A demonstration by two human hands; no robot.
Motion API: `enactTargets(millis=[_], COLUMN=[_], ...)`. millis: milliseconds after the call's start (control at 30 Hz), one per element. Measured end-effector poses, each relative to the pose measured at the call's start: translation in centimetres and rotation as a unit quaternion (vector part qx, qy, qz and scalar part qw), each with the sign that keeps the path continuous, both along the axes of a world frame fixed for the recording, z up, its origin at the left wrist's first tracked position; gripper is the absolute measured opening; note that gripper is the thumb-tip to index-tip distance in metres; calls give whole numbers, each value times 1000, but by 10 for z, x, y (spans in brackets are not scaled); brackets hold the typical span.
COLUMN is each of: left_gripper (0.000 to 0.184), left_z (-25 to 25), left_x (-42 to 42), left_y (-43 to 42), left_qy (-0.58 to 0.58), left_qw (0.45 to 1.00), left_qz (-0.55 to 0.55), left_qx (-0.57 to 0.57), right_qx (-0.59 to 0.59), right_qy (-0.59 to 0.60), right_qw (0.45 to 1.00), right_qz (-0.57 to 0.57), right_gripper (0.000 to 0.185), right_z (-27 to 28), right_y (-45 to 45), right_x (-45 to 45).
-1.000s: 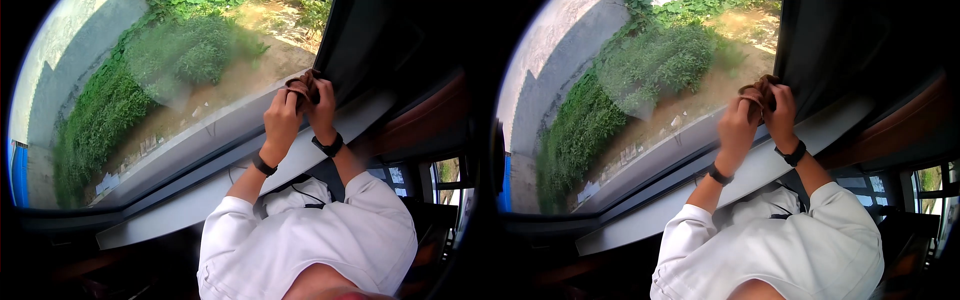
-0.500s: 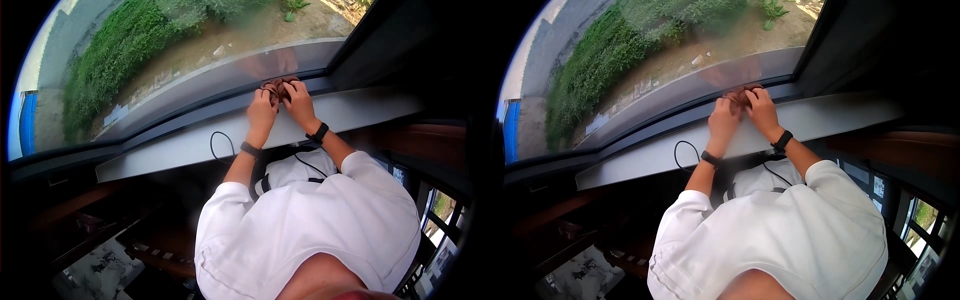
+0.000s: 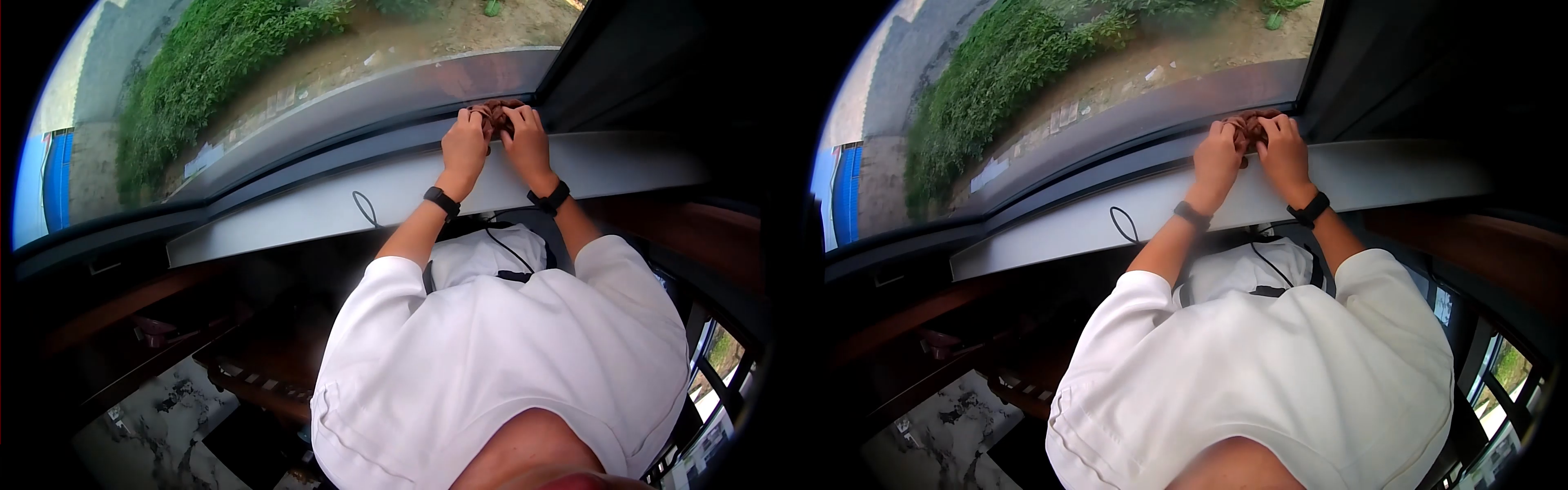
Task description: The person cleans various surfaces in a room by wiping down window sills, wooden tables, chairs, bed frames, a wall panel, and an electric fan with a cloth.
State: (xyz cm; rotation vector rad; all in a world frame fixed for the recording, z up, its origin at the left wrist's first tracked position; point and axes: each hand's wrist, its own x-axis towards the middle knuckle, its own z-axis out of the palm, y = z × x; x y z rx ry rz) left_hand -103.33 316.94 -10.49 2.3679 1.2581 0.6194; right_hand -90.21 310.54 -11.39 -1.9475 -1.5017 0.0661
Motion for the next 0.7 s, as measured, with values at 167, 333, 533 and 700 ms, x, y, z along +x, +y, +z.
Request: enactTargets(millis=[167, 333, 533, 700], left_gripper=[24, 25, 28, 31], left_z=[3, 4, 2, 6], left_x=[13, -4, -74, -162], left_y=[0, 9, 33, 67], left_qy=[-6, 8, 5, 9], left_qw=[999, 999, 998, 997], left_qz=[-32, -45, -49, -39], left_qx=[-27, -29, -36, -59], right_qx=[-12, -20, -36, -41], right_qy=[-17, -23, -39, -47], right_qw=[1000, 1000, 999, 998], right_qz=[-20, -7, 0, -3], right_gripper=[39, 38, 40, 41], right_z=[2, 1, 3, 7], right_y=[-6, 3, 25, 58], right_x=[14, 7, -56, -146])
